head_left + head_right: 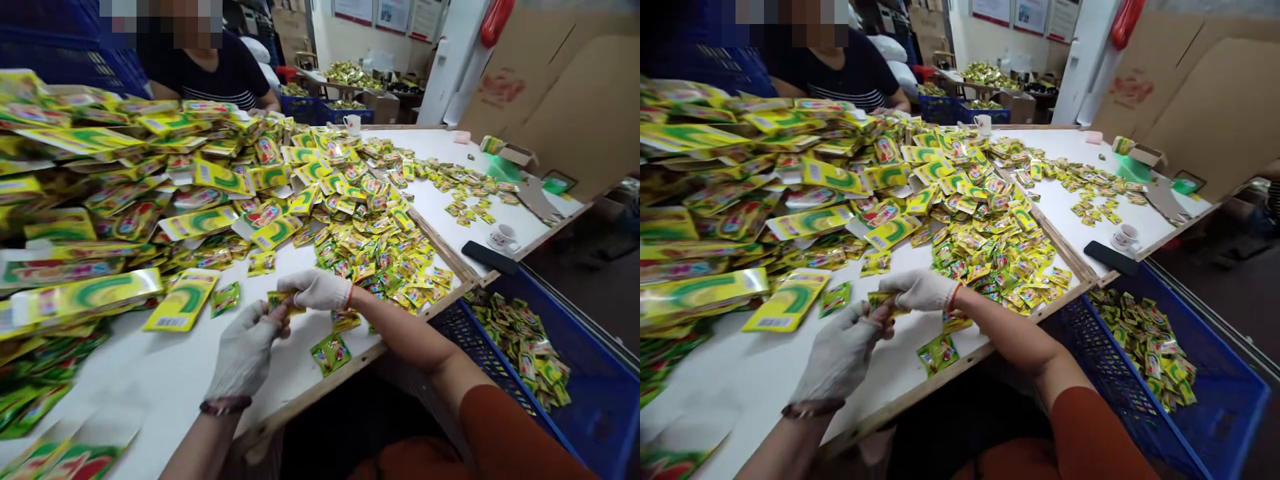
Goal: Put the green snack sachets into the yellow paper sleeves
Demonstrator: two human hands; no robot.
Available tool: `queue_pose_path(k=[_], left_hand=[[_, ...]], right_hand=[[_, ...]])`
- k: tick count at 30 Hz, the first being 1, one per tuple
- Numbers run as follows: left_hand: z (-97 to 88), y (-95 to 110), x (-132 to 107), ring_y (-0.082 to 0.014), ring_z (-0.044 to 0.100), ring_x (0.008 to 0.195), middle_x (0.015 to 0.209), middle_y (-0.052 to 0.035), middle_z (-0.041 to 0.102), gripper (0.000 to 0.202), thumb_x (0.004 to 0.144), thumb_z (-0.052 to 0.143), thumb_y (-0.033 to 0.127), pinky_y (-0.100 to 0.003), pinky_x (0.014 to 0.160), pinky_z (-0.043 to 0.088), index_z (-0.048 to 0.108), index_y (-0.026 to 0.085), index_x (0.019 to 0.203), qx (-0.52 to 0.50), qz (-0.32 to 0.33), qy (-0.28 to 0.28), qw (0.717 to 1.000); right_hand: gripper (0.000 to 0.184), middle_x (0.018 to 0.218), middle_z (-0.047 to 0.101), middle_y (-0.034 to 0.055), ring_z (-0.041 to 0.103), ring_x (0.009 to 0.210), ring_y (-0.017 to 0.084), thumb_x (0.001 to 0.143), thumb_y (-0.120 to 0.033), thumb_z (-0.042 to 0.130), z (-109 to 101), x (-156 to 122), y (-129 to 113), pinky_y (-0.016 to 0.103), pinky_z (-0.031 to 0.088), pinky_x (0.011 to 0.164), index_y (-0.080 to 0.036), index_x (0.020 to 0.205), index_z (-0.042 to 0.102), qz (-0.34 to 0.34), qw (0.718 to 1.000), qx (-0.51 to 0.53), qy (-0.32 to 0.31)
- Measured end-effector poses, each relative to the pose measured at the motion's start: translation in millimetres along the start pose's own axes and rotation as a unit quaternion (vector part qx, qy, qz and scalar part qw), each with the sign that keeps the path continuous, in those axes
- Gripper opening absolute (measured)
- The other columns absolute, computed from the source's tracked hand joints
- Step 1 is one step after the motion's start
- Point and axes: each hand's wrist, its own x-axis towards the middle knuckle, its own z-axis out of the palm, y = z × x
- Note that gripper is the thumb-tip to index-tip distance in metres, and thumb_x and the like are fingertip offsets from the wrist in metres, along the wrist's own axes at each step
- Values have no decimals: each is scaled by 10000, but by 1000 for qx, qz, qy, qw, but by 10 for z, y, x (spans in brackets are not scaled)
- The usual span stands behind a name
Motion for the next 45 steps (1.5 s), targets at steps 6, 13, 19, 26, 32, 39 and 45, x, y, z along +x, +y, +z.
queue_pose_path(k=[6,13,19,26,32,39,45], left_hand=[[-9,18,61,-138,584,584,681,-4,610,400,714,726,524,-263,556,499,603,158,818,-39,23,0,999],[-654,-102,428,-225,629,882,890,-68,691,230,878,503,327,-343,832,492,658,166,927,361,83,178,912],[-723,37,781,-303,574,1136,1130,-120,669,244,749,631,145,-408,978,417,659,206,983,517,23,116,848],[-582,26,673,-235,635,830,832,-68,699,59,732,647,204,-325,751,477,655,188,788,441,16,86,893],[-264,-55,382,-102,432,485,534,44,495,190,777,575,363,-232,497,354,551,179,733,79,23,89,993],[-218,-89,262,-125,532,672,724,10,605,326,666,710,428,-245,626,448,592,164,817,26,55,16,998],[-254,-110,354,-157,572,712,761,-26,637,275,779,639,430,-280,678,475,616,162,837,82,75,24,993]], right_hand=[[139,674,544,-44,470,638,97,769,-282,595,-80,-34,131,195,402,589,-147,785,624,-17,997,74,28],[235,813,655,25,574,760,174,766,-333,589,-320,48,320,275,472,681,-161,885,696,-21,979,25,201],[248,788,644,27,568,734,180,759,-353,602,-291,70,390,293,478,672,-157,884,687,-3,976,4,217],[179,695,547,3,508,707,157,751,-319,627,-102,77,371,274,412,686,-176,650,590,-41,993,-94,66],[198,806,591,26,521,770,166,768,-364,608,43,42,290,263,405,702,-176,707,590,-31,996,-62,57],[278,615,448,-38,410,607,115,741,-413,625,125,72,396,232,331,556,-188,661,482,-17,996,-56,63],[376,754,616,10,581,582,149,715,-429,654,185,51,347,237,433,469,-193,986,544,88,991,97,18]])
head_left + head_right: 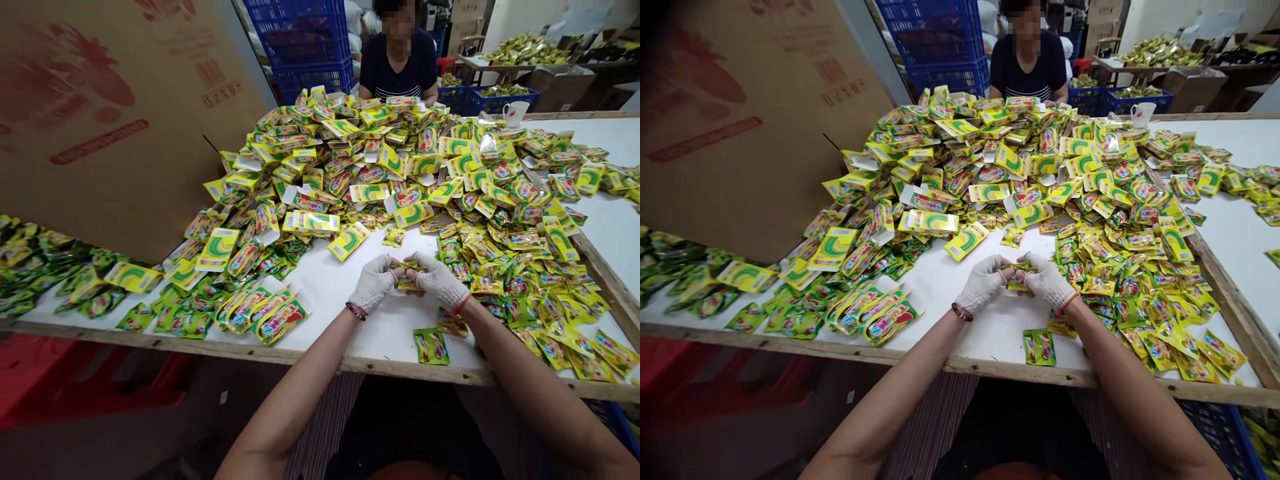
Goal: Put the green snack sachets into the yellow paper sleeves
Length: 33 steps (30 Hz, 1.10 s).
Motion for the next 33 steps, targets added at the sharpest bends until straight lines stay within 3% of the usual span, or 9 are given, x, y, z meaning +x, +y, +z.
queue_pose_path(k=[3,8,11,14,17,20,23,27,33], left_hand=[[-204,22,213,-230,607,924,949,-94,665,235,861,570,390,-360,852,476,627,167,908,196,37,84,976],[-612,35,437,-381,497,1209,1258,-204,583,425,726,728,237,-519,1011,377,596,167,1124,505,-31,169,846],[-628,31,318,-306,585,1116,1198,-165,639,438,800,655,268,-426,952,453,576,179,1222,435,-19,109,893],[-513,40,124,-247,641,1024,1118,-110,689,411,875,562,435,-355,885,510,633,186,1194,197,37,-74,977],[-387,45,-7,-265,650,1010,1055,-116,711,518,885,490,585,-379,873,530,686,152,1094,-5,37,-204,978],[-269,36,-78,-268,637,1048,1115,-126,694,555,878,501,599,-389,919,510,647,139,1153,66,55,-56,995],[-126,21,-146,-336,548,1202,1278,-175,605,716,752,687,554,-451,1034,421,539,128,1308,285,142,106,942],[22,-16,-210,-344,591,1090,1169,-181,630,695,738,701,344,-446,935,442,472,111,1351,475,121,81,868],[-26,-70,-230,-286,611,1022,1096,-119,647,505,742,653,287,-376,877,471,528,159,1215,475,110,52,871]], right_hand=[[210,668,590,-8,544,495,119,717,-375,614,9,-3,-18,223,434,424,-195,815,564,7,1000,-9,-26],[154,679,590,-12,535,527,105,702,-318,599,-33,49,-7,225,483,476,-187,783,608,-37,999,-12,34],[193,766,638,18,572,613,125,718,-309,608,-97,48,-20,240,497,536,-175,848,660,-63,996,-2,58],[283,819,651,30,530,579,103,725,-340,650,-176,11,-58,226,455,503,-169,949,682,-76,994,11,72],[341,762,625,19,530,548,100,720,-422,688,-227,-21,-92,220,450,467,-162,940,671,-45,998,45,31],[347,713,601,0,557,544,108,696,-464,714,-204,-18,-95,223,483,468,-169,867,646,-21,995,78,51],[366,689,578,-15,552,529,102,680,-482,729,-119,3,-71,213,480,453,-178,857,629,-16,989,103,102],[378,669,553,-16,559,510,108,707,-525,709,-25,1,-52,206,443,424,-186,817,585,-19,989,114,90],[298,681,542,-16,510,507,109,779,-482,631,-112,-34,-92,228,433,447,-191,824,586,-80,990,-15,113]])
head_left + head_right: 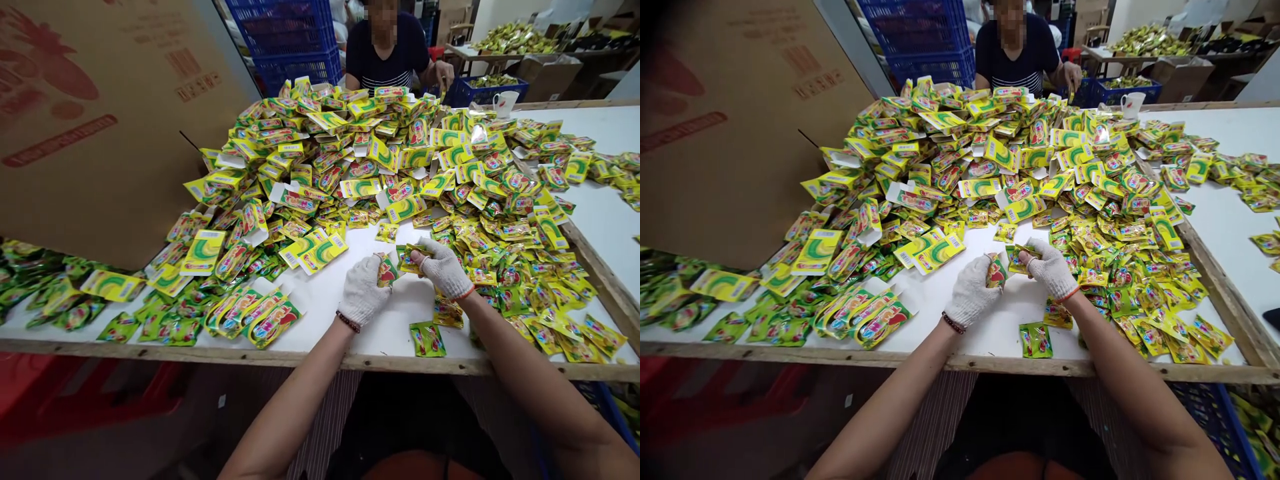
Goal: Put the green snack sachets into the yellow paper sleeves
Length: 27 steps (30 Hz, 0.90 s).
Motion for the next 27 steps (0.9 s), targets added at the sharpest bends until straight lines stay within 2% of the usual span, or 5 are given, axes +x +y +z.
queue_pose_path(k=[9,14,18,24,27], left_hand=[[-16,6,-52,-307,599,1022,1107,-140,635,521,699,655,233,-420,863,470,541,146,1200,9,73,-26,997],[29,-25,-34,-307,609,989,1099,-127,643,542,682,651,222,-435,847,493,540,158,1209,19,125,-62,990],[66,-100,-25,-273,619,982,1075,-112,649,475,716,638,219,-400,875,508,551,160,1180,-57,162,-47,984],[105,-70,-76,-250,630,931,997,-91,660,407,757,683,315,-360,822,514,563,168,1117,-90,83,-8,992],[95,13,-89,-274,618,964,1049,-116,660,419,788,653,304,-389,829,496,554,147,1164,-17,71,-14,997]], right_hand=[[217,687,580,6,519,667,155,810,-360,598,-110,-2,6,263,397,627,-161,772,676,-14,977,-183,-107],[123,809,582,43,531,802,179,869,-219,560,-54,-14,7,271,396,731,-182,766,618,-155,933,-312,-94],[150,829,556,46,531,804,180,905,-193,525,-58,-16,2,264,394,725,-191,765,579,-210,923,-311,-86],[151,879,573,70,520,769,189,907,-173,474,63,-54,4,279,367,678,-194,826,600,-232,891,-387,-51],[104,854,586,69,525,776,190,874,-210,516,130,-51,39,283,382,695,-187,797,582,-200,921,-334,-9]])
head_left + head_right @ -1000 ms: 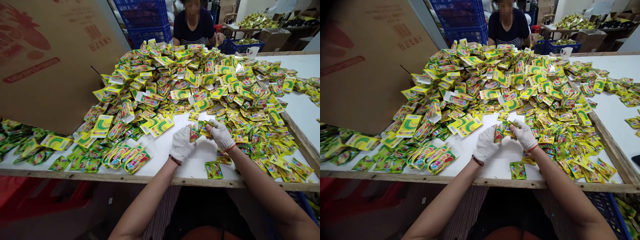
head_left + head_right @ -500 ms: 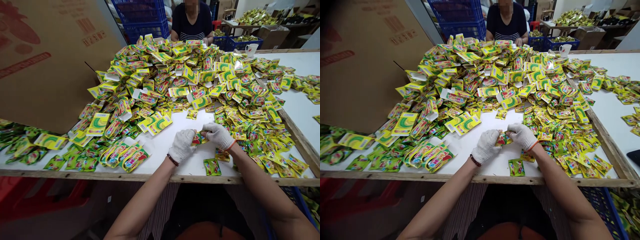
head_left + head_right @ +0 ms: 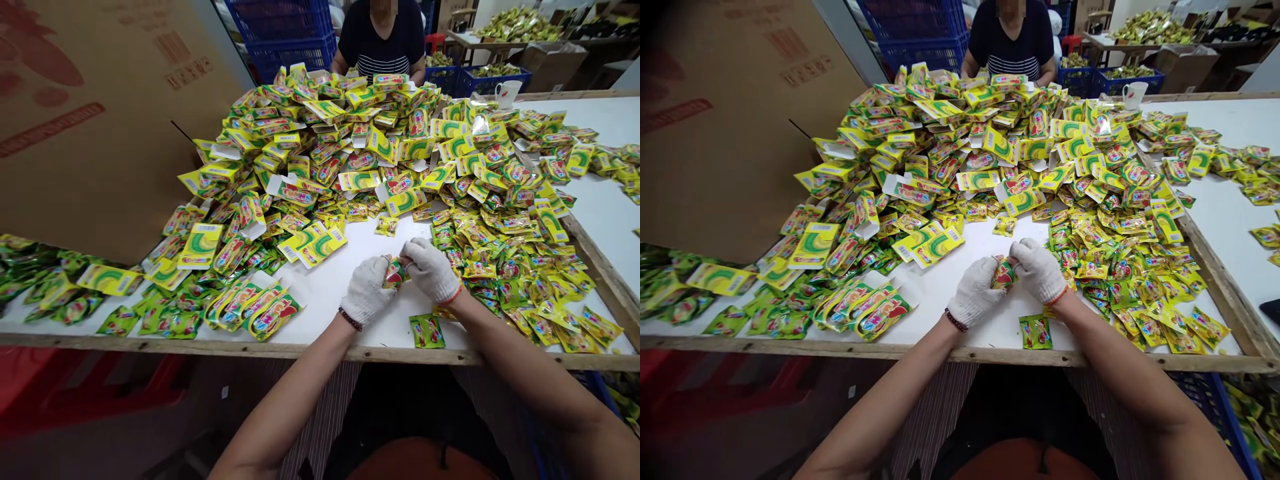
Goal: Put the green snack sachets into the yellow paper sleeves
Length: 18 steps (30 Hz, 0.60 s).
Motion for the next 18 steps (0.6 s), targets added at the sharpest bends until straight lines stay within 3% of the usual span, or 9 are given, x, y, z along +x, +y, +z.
queue_pose_path(k=[3,7,9,14,18], left_hand=[[-41,65,11,-303,593,1020,1156,-130,638,530,788,654,281,-428,834,471,512,133,1277,78,13,-23,997],[-103,68,12,-312,572,1020,1196,-130,613,617,782,678,303,-446,809,446,482,152,1347,131,27,-37,990],[-121,43,9,-310,569,1021,1198,-123,610,634,779,681,308,-447,809,443,479,173,1365,131,40,-48,989],[-146,4,8,-297,570,1058,1215,-109,614,628,782,663,290,-427,858,453,481,168,1370,93,40,-56,993],[-145,24,11,-310,588,1030,1203,-123,625,661,752,696,291,-428,844,469,485,159,1364,91,-3,-34,995]], right_hand=[[150,768,593,26,534,722,174,793,-316,619,-7,1,40,277,410,663,-182,842,570,114,986,121,-3],[194,639,553,-38,493,580,126,685,-299,648,-125,-9,76,243,388,545,-188,817,562,180,948,228,-126],[169,572,517,-51,465,510,109,662,-288,642,-170,-13,66,236,371,494,-185,771,562,210,929,264,-152],[250,562,556,-26,503,486,119,622,-352,704,-105,-21,23,245,420,460,-177,746,576,280,882,364,-103],[260,551,559,-32,487,480,115,663,-385,706,-5,-35,17,238,408,457,-183,767,580,267,901,338,-47]])
